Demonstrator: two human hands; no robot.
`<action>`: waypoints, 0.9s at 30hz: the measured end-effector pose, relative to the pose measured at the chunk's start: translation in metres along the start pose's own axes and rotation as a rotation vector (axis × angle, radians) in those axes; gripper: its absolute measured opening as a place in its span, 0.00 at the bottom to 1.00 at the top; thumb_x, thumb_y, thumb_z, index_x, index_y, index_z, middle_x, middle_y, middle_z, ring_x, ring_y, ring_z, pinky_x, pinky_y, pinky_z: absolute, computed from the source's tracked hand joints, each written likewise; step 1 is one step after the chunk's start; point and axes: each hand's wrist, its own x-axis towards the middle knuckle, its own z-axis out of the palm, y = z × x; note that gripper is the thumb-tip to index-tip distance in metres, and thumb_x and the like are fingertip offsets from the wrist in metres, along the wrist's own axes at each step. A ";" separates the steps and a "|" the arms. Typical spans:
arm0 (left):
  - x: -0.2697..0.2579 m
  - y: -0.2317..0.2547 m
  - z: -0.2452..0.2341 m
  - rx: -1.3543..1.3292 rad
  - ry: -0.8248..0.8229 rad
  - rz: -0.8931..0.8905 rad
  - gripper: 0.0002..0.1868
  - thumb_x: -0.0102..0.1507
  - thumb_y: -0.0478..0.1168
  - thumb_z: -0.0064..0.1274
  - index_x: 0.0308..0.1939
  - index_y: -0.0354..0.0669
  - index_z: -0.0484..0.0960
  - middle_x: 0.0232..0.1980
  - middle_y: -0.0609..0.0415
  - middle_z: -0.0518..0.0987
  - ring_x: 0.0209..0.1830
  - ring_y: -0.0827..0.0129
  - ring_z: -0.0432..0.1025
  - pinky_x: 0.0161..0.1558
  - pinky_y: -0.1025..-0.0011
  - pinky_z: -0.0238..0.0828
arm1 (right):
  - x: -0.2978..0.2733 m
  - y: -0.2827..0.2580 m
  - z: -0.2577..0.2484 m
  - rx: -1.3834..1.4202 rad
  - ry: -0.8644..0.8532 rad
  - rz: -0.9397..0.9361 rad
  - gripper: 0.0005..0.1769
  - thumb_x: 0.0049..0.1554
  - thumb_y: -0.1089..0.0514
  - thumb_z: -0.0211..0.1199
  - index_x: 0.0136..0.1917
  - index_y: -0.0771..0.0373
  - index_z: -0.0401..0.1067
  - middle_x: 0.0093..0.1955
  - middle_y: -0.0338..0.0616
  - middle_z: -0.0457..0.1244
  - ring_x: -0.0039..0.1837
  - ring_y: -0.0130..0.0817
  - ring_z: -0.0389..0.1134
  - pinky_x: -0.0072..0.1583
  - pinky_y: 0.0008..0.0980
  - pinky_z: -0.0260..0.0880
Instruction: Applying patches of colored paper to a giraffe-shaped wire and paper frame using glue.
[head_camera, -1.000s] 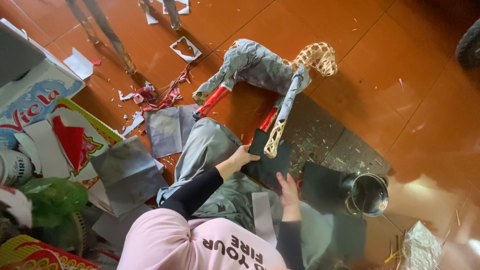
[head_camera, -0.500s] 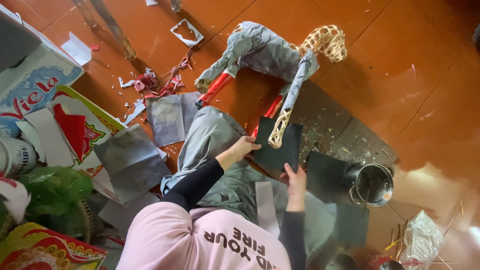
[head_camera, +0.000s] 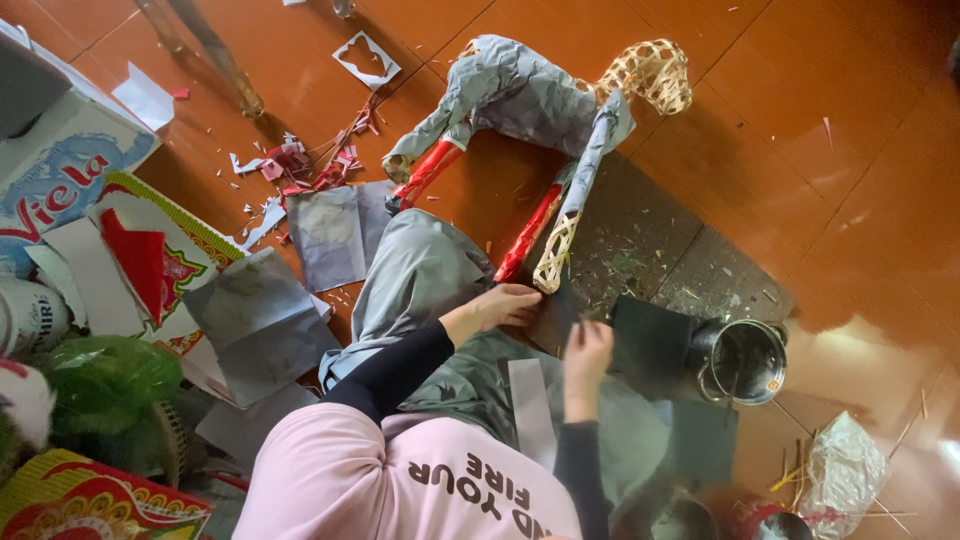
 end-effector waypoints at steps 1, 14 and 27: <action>-0.005 0.005 0.011 0.001 -0.002 -0.002 0.15 0.68 0.45 0.55 0.54 0.41 0.79 0.49 0.51 0.83 0.43 0.66 0.79 0.46 0.67 0.79 | -0.005 -0.009 0.005 -0.001 0.002 0.003 0.15 0.59 0.64 0.64 0.60 0.66 0.77 0.56 0.52 0.66 0.58 0.48 0.68 0.62 0.42 0.68; 0.010 0.001 -0.024 -0.211 0.144 0.027 0.15 0.67 0.36 0.51 0.59 0.50 0.76 0.51 0.51 0.82 0.48 0.62 0.78 0.47 0.60 0.77 | -0.007 0.000 0.029 0.223 -0.220 -0.148 0.30 0.63 0.44 0.62 0.71 0.64 0.68 0.74 0.56 0.59 0.74 0.52 0.59 0.71 0.46 0.58; 0.007 0.004 -0.032 -0.153 0.073 0.116 0.24 0.66 0.34 0.51 0.68 0.44 0.75 0.59 0.52 0.80 0.55 0.63 0.75 0.55 0.63 0.75 | -0.003 0.076 0.085 1.369 -0.398 0.753 0.20 0.57 0.58 0.65 0.62 0.63 0.71 0.58 0.43 0.68 0.59 0.35 0.70 0.61 0.38 0.72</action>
